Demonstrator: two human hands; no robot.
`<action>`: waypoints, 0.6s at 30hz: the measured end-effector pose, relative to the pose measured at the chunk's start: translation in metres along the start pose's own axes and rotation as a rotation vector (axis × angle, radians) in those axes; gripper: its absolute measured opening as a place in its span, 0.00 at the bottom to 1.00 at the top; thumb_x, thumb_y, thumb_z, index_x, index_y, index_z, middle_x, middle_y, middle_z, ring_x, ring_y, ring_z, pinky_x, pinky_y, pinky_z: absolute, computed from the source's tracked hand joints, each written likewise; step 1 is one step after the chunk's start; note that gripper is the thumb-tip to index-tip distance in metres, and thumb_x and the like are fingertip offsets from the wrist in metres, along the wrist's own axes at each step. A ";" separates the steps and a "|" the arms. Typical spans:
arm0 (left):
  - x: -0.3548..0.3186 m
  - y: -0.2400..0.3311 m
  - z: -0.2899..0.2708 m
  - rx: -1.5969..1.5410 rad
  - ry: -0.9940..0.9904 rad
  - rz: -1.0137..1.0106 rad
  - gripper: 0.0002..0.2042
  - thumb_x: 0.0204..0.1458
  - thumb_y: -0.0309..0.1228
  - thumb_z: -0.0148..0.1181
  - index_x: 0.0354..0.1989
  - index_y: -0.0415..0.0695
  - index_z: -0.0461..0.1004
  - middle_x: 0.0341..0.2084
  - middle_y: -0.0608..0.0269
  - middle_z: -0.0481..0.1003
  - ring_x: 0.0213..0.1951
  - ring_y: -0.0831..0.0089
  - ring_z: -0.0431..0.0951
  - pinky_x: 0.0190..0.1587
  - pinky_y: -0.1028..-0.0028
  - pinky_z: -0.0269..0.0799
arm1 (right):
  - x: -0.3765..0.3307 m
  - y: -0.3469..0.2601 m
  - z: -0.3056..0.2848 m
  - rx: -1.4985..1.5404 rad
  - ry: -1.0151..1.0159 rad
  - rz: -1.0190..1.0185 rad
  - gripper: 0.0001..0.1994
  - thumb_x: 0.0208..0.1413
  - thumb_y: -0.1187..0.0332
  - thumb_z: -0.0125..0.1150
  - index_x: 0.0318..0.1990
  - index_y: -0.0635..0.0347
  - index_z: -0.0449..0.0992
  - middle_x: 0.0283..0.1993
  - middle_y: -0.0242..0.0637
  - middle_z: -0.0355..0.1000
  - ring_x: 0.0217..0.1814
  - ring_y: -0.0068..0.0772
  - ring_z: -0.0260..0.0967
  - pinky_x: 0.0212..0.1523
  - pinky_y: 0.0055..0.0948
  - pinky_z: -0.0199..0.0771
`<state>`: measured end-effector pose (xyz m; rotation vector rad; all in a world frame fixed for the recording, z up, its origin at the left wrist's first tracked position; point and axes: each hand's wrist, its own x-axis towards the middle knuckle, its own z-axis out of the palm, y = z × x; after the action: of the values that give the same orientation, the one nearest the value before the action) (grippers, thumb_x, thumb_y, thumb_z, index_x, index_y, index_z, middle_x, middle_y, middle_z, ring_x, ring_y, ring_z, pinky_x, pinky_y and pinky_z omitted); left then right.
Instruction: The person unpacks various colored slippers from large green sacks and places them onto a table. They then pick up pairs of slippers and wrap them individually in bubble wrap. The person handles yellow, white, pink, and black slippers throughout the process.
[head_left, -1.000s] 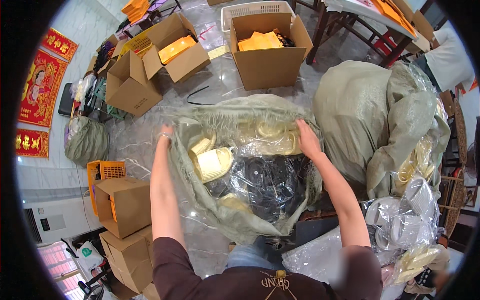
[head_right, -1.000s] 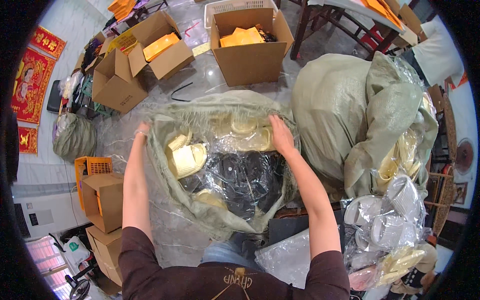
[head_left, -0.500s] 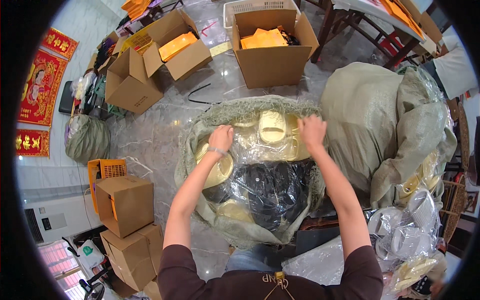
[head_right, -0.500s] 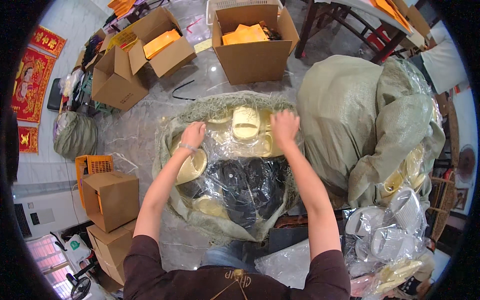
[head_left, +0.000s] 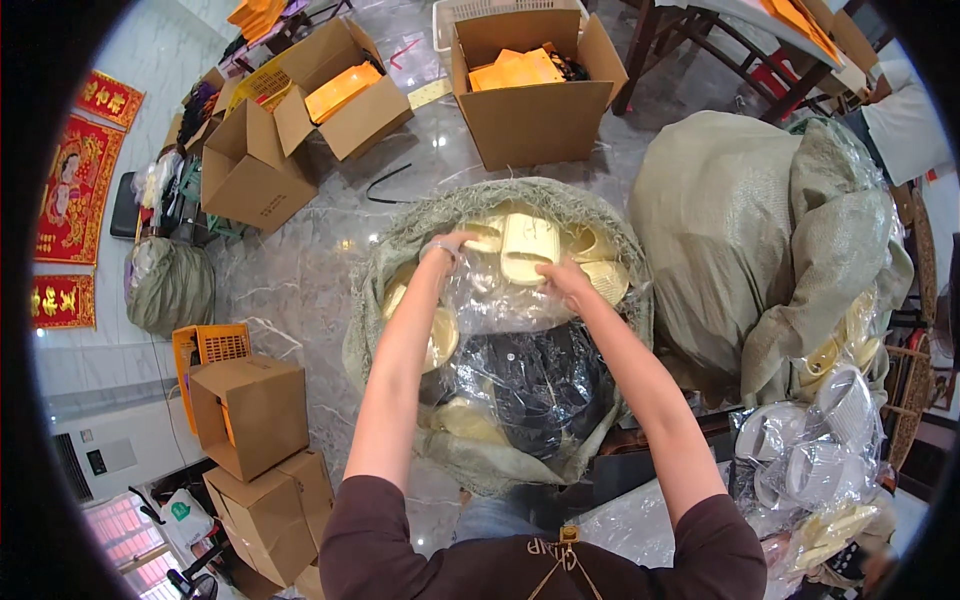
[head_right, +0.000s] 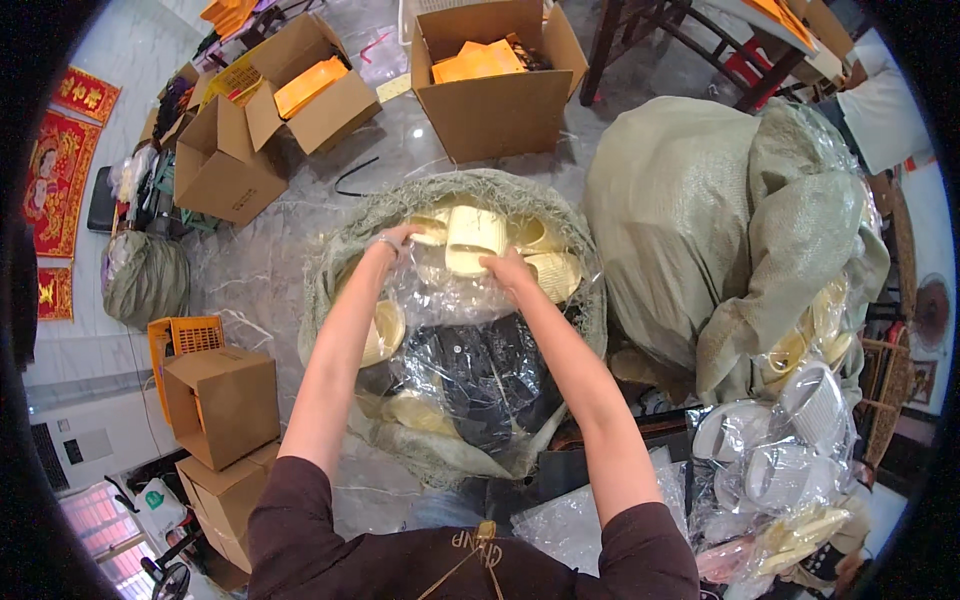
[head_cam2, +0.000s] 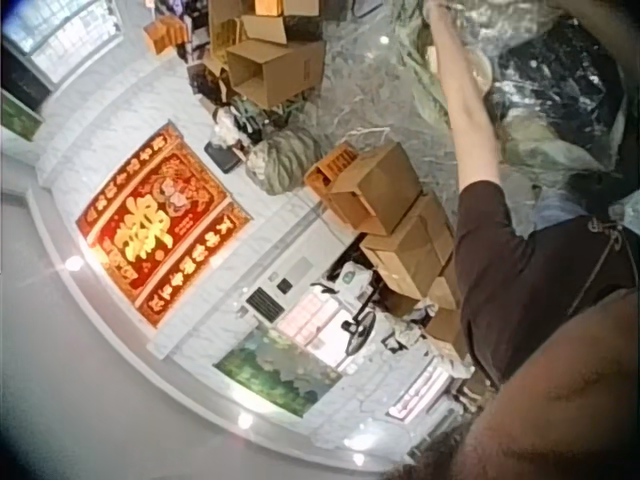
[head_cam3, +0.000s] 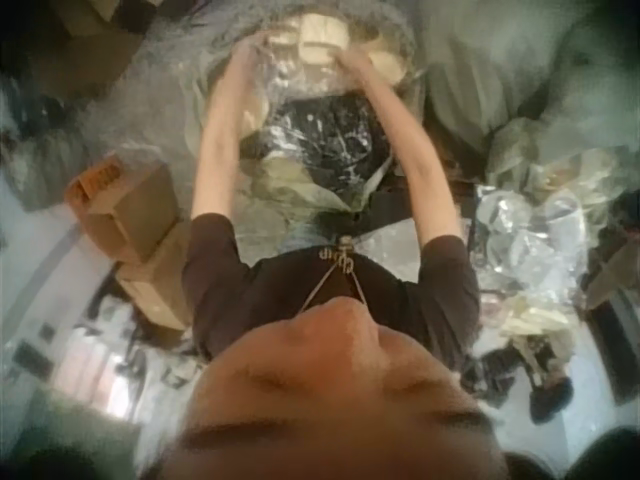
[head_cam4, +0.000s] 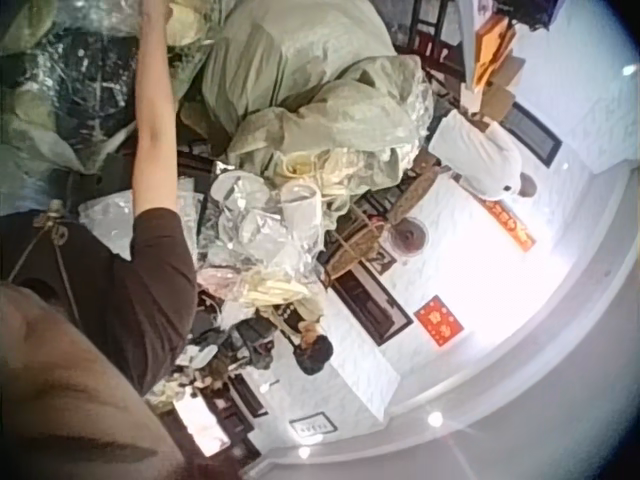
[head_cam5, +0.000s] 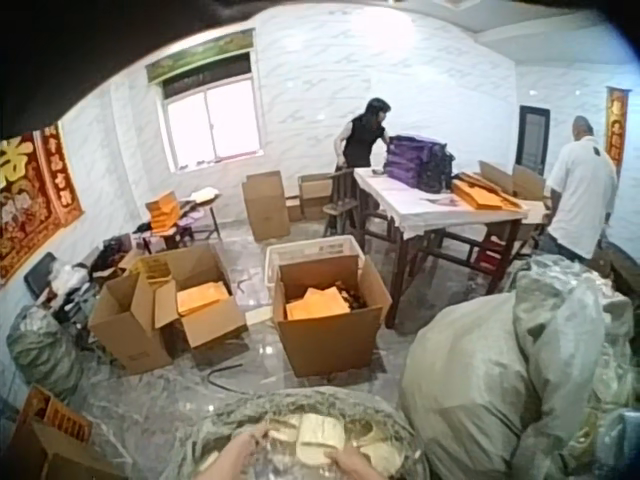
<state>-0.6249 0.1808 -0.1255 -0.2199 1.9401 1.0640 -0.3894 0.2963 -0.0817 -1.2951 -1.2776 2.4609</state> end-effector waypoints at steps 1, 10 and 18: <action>-0.020 -0.003 0.000 -0.055 -0.007 0.023 0.17 0.35 0.35 0.70 0.27 0.36 0.72 0.22 0.62 0.71 0.18 0.72 0.66 0.19 0.68 0.60 | -0.016 -0.002 0.000 -0.023 0.002 0.022 0.17 0.49 0.75 0.58 0.48 0.64 0.66 0.39 0.38 0.71 0.32 0.27 0.70 0.27 0.23 0.74; -0.265 -0.076 -0.010 -0.263 0.048 0.455 0.21 0.43 0.22 0.53 0.50 0.38 0.64 0.37 0.57 0.73 0.27 0.72 0.74 0.20 0.76 0.73 | -0.206 -0.013 -0.033 -0.035 -0.198 -0.040 0.30 0.47 0.77 0.53 0.60 0.55 0.55 0.44 0.31 0.68 0.35 0.19 0.66 0.26 0.18 0.67; -0.423 -0.131 0.004 -0.757 -0.421 0.158 0.18 0.45 0.20 0.51 0.48 0.40 0.65 0.36 0.61 0.74 0.30 0.75 0.76 0.25 0.80 0.74 | -0.404 0.005 -0.054 0.049 0.012 -0.411 0.37 0.46 0.76 0.57 0.65 0.57 0.48 0.56 0.33 0.60 0.53 0.23 0.61 0.46 0.25 0.66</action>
<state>-0.3040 0.0015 0.1213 -0.2313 1.1320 1.7613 -0.0908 0.1587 0.1601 -0.9210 -1.3158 2.1773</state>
